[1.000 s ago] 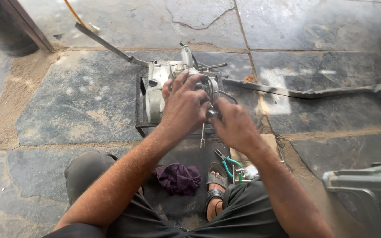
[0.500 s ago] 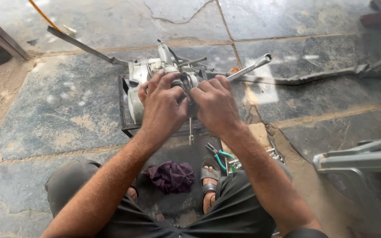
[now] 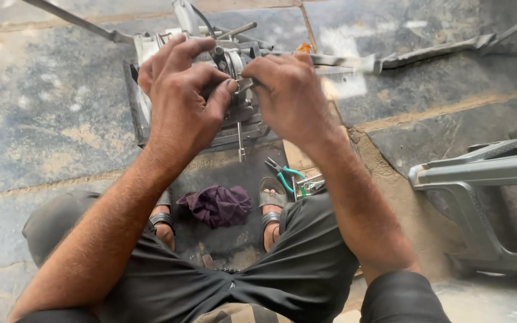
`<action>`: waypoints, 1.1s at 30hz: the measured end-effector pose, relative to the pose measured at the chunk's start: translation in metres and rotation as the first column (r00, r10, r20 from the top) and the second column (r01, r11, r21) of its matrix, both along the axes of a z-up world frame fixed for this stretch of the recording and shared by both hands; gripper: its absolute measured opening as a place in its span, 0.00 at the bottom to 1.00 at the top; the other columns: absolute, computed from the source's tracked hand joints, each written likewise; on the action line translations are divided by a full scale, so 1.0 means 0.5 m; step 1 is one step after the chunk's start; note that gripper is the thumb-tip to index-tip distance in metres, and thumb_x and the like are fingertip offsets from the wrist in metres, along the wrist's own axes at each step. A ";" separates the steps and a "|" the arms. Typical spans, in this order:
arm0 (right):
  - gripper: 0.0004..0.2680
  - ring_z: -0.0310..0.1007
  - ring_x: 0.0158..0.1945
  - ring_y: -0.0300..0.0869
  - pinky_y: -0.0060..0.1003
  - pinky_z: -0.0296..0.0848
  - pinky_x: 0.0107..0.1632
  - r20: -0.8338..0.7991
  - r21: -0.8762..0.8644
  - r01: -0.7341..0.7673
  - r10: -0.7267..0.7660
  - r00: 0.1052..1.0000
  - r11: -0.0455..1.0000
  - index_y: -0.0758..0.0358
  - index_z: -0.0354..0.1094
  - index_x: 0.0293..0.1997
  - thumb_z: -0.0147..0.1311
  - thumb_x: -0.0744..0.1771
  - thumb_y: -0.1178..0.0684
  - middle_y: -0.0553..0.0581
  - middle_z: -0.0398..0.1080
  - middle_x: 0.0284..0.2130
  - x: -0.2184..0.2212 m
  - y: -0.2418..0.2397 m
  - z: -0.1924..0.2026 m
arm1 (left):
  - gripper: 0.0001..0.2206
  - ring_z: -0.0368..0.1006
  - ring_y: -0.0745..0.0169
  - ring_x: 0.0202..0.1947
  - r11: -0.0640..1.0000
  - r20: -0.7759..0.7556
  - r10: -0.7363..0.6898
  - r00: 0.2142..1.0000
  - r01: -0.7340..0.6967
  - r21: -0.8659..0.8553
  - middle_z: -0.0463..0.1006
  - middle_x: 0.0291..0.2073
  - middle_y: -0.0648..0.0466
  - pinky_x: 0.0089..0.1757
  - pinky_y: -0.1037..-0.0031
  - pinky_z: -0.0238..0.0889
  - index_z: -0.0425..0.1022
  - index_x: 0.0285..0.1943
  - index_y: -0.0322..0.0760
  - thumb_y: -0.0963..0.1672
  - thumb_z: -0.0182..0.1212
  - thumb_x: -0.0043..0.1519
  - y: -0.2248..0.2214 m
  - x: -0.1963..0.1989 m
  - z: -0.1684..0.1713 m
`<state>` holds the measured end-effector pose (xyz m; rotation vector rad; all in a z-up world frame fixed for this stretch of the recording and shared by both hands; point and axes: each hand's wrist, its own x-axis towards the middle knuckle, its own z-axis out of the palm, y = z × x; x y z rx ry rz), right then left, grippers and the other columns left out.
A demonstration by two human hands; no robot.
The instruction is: Disassembling and inspecting components of a motorcycle engine cylinder head.
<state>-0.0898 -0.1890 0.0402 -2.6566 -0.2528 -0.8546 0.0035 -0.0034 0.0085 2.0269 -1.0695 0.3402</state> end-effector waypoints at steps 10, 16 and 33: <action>0.05 0.74 0.37 0.44 0.44 0.62 0.56 0.035 -0.136 -0.107 0.112 0.993 0.985 0.59 0.75 0.36 0.61 0.64 0.65 0.50 0.76 0.31 0.024 -0.008 -0.028 | 0.05 0.51 0.39 0.75 0.997 0.096 0.042 0.994 -0.048 0.056 0.71 0.68 0.44 0.66 0.45 0.36 0.83 0.38 0.37 0.43 0.73 0.63 -0.007 -0.013 -0.044; 0.06 0.78 0.31 0.50 0.49 0.73 0.37 -0.408 0.014 0.118 -0.102 0.907 0.993 0.66 0.67 0.43 0.60 0.66 0.59 0.60 0.74 0.26 -0.014 0.050 -0.020 | 0.04 0.48 0.40 0.75 0.990 0.191 0.085 0.978 -0.105 0.094 0.68 0.70 0.47 0.66 0.44 0.34 0.84 0.41 0.40 0.44 0.74 0.63 -0.012 -0.001 -0.051; 0.07 0.73 0.44 0.47 0.46 0.62 0.58 -0.016 -0.237 0.027 -0.031 0.999 0.971 0.62 0.78 0.44 0.58 0.67 0.68 0.56 0.77 0.36 0.024 -0.018 -0.049 | 0.06 0.52 0.40 0.75 1.000 0.101 0.023 0.995 -0.024 0.014 0.71 0.68 0.45 0.67 0.45 0.35 0.84 0.40 0.37 0.44 0.75 0.63 0.000 0.004 -0.063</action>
